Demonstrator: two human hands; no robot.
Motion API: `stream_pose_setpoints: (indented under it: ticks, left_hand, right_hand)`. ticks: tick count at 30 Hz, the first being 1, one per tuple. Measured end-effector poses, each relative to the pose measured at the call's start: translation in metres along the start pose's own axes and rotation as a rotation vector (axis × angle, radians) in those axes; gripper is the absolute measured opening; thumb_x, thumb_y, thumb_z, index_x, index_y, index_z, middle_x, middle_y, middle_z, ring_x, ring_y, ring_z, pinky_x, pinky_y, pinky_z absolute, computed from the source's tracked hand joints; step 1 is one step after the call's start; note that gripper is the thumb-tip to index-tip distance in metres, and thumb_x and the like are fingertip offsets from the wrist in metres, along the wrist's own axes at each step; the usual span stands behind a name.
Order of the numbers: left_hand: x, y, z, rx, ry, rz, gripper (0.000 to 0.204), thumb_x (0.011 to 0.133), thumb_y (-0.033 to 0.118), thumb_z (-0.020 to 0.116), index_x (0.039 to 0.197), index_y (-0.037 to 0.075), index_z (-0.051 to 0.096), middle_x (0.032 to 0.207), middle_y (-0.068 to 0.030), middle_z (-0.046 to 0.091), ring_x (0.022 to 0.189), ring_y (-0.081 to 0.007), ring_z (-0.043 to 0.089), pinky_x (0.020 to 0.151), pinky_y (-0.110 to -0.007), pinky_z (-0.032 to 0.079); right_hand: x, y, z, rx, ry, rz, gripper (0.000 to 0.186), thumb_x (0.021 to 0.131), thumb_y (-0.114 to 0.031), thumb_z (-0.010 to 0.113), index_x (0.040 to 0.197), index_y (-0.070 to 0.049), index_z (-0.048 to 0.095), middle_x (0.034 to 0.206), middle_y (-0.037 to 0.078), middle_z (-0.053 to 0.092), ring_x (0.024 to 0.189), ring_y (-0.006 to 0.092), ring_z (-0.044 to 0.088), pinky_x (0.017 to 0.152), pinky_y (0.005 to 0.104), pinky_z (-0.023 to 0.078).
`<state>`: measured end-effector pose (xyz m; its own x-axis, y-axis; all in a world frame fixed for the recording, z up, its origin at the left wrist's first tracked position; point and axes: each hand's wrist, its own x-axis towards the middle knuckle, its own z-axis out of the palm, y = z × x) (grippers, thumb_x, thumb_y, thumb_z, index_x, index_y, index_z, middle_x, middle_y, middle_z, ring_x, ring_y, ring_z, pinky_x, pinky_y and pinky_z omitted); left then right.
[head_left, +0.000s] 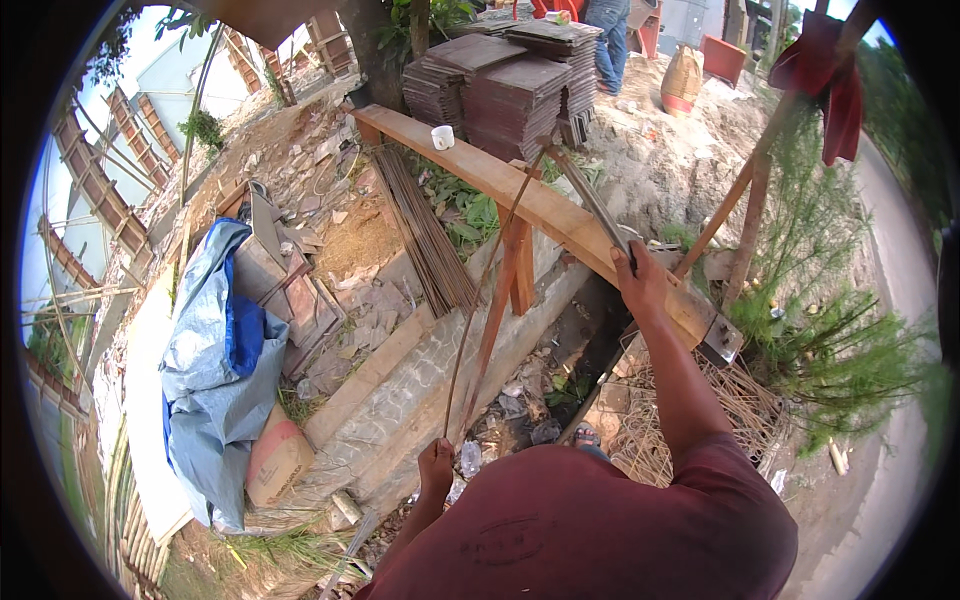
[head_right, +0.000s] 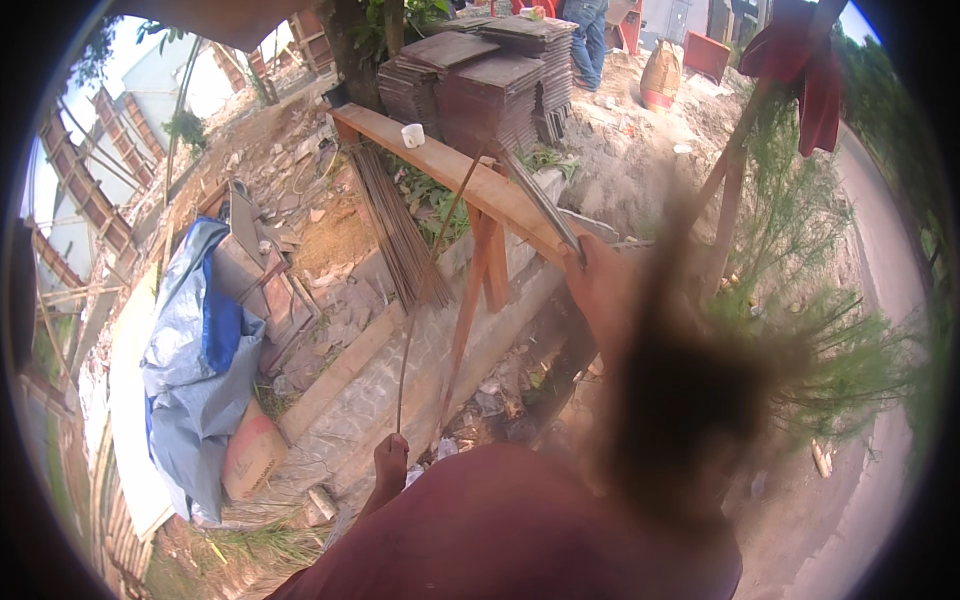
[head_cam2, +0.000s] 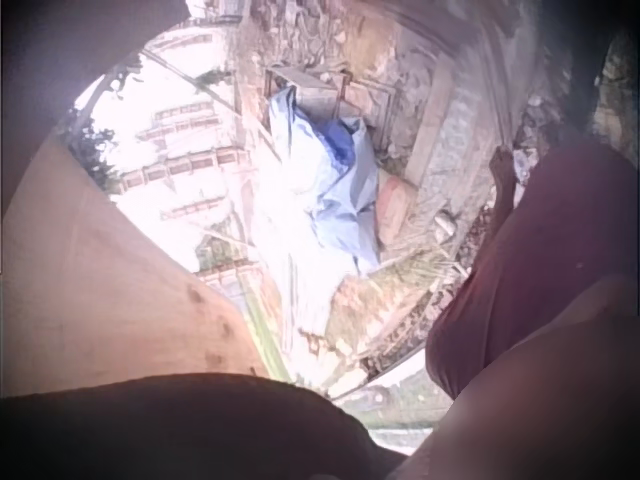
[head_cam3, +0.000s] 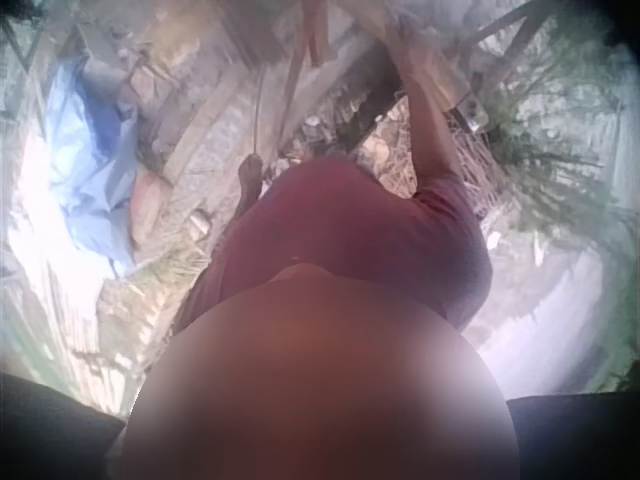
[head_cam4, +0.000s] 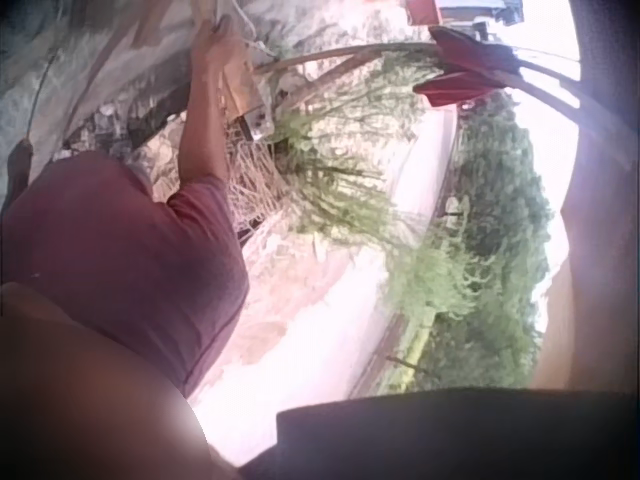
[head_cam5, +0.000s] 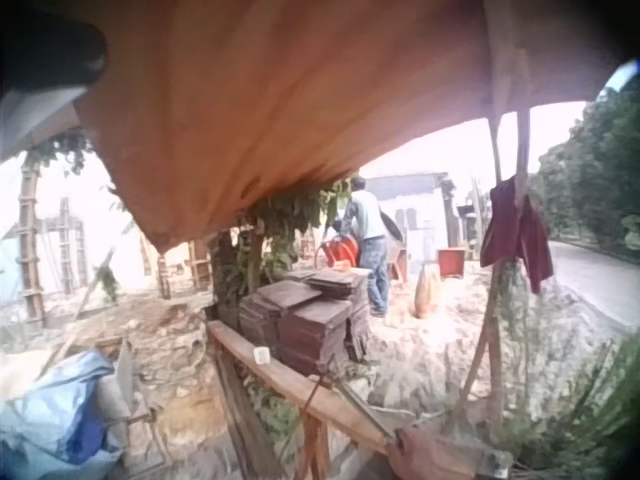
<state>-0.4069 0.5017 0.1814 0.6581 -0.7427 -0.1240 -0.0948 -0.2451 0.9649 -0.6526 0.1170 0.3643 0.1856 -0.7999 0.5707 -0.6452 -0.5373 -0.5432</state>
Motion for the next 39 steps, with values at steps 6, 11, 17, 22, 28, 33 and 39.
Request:
stream_pose_setpoints:
  ticks: [6, 11, 17, 22, 28, 33, 39]
  left_hand:
    - [-0.015, -0.014, -0.024, 0.088, 0.05, -0.04, 0.04, 0.094, 0.029, 0.052, 0.065, 0.001, 0.053, 0.056, 0.0024, 0.042, 0.057, -0.0077, 0.036, 0.051, -0.028, 0.031]
    - [-0.008, 0.027, 0.023, 0.089, 0.142, 0.077, 0.04, 0.094, 0.028, 0.05, 0.066, 0.0, 0.051, 0.058, -0.0006, 0.043, 0.058, -0.0089, 0.036, 0.051, -0.03, 0.031]
    - [-0.023, 0.002, -0.001, 0.189, 0.108, 0.051, 0.04, 0.094, 0.028, 0.05, 0.067, -0.001, 0.052, 0.056, -0.0024, 0.044, 0.057, -0.0095, 0.038, 0.051, -0.031, 0.032]
    - [-0.019, 0.007, -0.002, 0.222, 0.133, 0.036, 0.04, 0.094, 0.029, 0.051, 0.067, -0.001, 0.052, 0.054, -0.0024, 0.043, 0.056, -0.01, 0.038, 0.05, -0.032, 0.032]
    - [-0.032, -0.015, 0.018, 0.194, 0.153, -0.037, 0.042, 0.094, 0.033, 0.051, 0.069, -0.001, 0.05, 0.056, -0.0025, 0.043, 0.058, -0.0118, 0.038, 0.052, -0.033, 0.034]
    - [-0.041, -0.006, -0.004, 0.194, 0.132, -0.023, 0.044, 0.094, 0.035, 0.051, 0.069, -0.001, 0.051, 0.057, -0.0019, 0.044, 0.058, -0.0107, 0.039, 0.052, -0.031, 0.035]
    - [-0.039, -0.057, 0.014, 0.274, 0.076, -0.125, 0.045, 0.095, 0.036, 0.048, 0.071, -0.002, 0.056, 0.058, -0.0067, 0.051, 0.056, -0.0144, 0.043, 0.053, -0.035, 0.037]
  right_hand:
    - [0.022, 0.004, -0.038, 0.009, -0.183, -0.131, 0.037, 0.087, -0.04, 0.06, 0.096, -0.005, 0.057, 0.069, 0.018, 0.057, 0.064, 0.037, 0.058, 0.059, 0.0422, 0.043]
    - [-0.007, 0.024, 0.01, -0.073, -0.084, 0.008, 0.036, 0.087, -0.039, 0.058, 0.097, -0.005, 0.057, 0.07, 0.02, 0.058, 0.066, 0.0392, 0.058, 0.06, 0.0444, 0.044]
    - [0.019, 0.007, -0.011, -0.016, -0.168, -0.093, 0.036, 0.087, -0.039, 0.058, 0.096, -0.004, 0.057, 0.071, 0.021, 0.058, 0.071, 0.0409, 0.059, 0.061, 0.0454, 0.044]
    - [0.012, 0.009, -0.003, -0.025, -0.192, -0.097, 0.034, 0.086, -0.039, 0.059, 0.096, -0.006, 0.058, 0.076, 0.02, 0.059, 0.074, 0.0409, 0.059, 0.062, 0.0455, 0.044]
    - [0.001, 0.009, 0.014, -0.127, -0.215, -0.113, 0.032, 0.086, -0.037, 0.06, 0.096, -0.006, 0.058, 0.078, 0.02, 0.059, 0.077, 0.0399, 0.058, 0.063, 0.0457, 0.043]
    - [0.021, 0.009, -0.003, -0.042, -0.276, -0.054, 0.036, 0.087, -0.04, 0.058, 0.096, -0.006, 0.057, 0.076, 0.02, 0.059, 0.076, 0.0396, 0.058, 0.062, 0.0453, 0.043]
    - [-0.006, 0.028, 0.038, -0.127, -0.053, -0.189, 0.036, 0.087, -0.041, 0.058, 0.091, -0.005, 0.057, 0.072, 0.017, 0.058, 0.072, 0.0389, 0.057, 0.062, 0.044, 0.044]
